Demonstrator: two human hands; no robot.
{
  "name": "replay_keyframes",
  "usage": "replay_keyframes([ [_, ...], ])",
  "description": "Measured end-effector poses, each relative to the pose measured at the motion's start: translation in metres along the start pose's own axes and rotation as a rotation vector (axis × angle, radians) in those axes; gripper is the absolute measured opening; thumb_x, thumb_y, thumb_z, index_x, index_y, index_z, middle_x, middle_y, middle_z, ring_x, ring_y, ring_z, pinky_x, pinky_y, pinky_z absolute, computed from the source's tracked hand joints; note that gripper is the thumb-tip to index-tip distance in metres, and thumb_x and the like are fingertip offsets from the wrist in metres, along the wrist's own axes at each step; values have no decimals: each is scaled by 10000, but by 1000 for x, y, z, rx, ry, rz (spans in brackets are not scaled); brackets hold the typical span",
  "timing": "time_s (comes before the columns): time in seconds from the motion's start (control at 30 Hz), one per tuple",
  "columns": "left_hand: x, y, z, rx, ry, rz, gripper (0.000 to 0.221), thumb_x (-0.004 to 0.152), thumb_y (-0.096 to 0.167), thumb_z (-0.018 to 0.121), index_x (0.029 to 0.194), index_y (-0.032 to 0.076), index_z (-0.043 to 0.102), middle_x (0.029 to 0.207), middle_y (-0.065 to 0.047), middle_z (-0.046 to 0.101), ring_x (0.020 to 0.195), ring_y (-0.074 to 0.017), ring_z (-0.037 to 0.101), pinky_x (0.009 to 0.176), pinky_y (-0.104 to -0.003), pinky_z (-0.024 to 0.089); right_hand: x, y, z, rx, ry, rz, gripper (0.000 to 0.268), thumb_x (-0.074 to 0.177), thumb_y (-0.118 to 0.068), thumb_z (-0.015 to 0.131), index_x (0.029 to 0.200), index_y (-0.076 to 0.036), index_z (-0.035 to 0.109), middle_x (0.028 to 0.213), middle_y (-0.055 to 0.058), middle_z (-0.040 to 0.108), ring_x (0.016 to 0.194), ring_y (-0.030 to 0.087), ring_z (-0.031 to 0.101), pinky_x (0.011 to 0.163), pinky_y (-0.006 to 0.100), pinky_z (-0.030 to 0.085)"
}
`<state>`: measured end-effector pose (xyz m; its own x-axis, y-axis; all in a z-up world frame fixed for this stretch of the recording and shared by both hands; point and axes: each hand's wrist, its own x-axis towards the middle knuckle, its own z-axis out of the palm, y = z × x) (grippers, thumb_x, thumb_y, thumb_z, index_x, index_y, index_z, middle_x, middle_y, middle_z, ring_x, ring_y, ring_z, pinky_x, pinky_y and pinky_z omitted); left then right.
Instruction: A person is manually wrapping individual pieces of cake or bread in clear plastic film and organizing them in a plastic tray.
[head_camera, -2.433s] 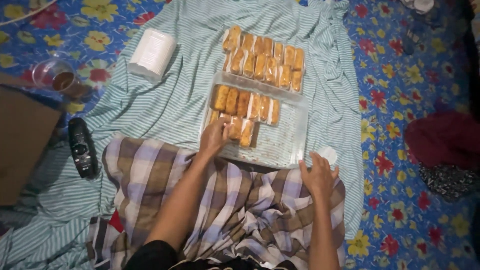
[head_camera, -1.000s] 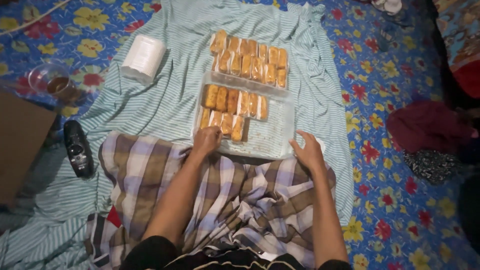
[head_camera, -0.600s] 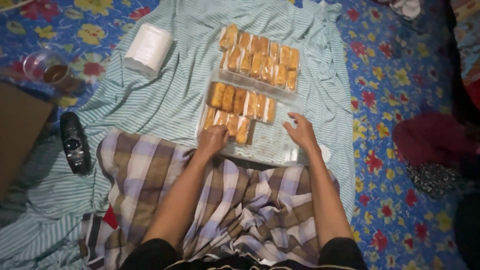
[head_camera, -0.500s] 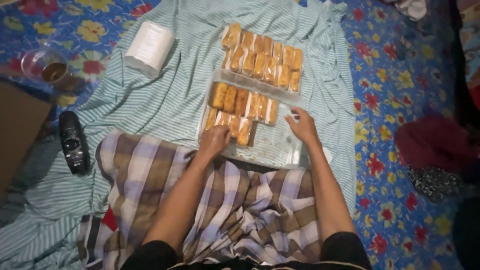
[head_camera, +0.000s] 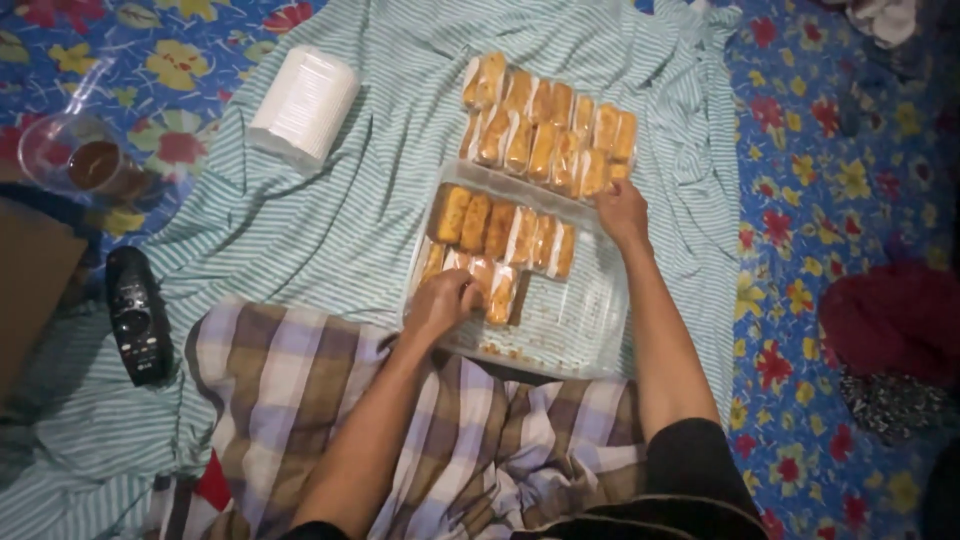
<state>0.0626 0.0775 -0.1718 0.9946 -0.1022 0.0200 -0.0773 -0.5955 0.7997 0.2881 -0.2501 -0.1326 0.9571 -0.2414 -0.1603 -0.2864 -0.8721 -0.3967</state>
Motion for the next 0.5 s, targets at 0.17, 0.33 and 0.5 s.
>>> replay_keyframes([
  [0.17,6,-2,1,-76,-40,-38,173,944,268,604,951,136,715,831,-167,721,875,-396,713,780,-473,568,41,18,31,-15,-64,51,651,837,-492,642,1356,-101,608,1274,171,652,1226,360,603,1044,455,485],
  [0.33,9,3,-7,-109,-61,-44,164,949,247,596,960,136,716,840,-169,725,882,-405,712,782,-475,567,35,-14,19,-60,-110,83,669,798,-550,680,1281,-89,644,1240,173,665,1219,364,603,1012,468,501],
  [0.5,12,9,-12,-120,-76,-53,162,957,239,603,970,131,723,839,-174,729,880,-401,716,782,-466,568,20,-40,8,-49,-106,102,645,751,-494,733,1188,-22,699,1168,229,686,1172,411,625,969,506,512],
])
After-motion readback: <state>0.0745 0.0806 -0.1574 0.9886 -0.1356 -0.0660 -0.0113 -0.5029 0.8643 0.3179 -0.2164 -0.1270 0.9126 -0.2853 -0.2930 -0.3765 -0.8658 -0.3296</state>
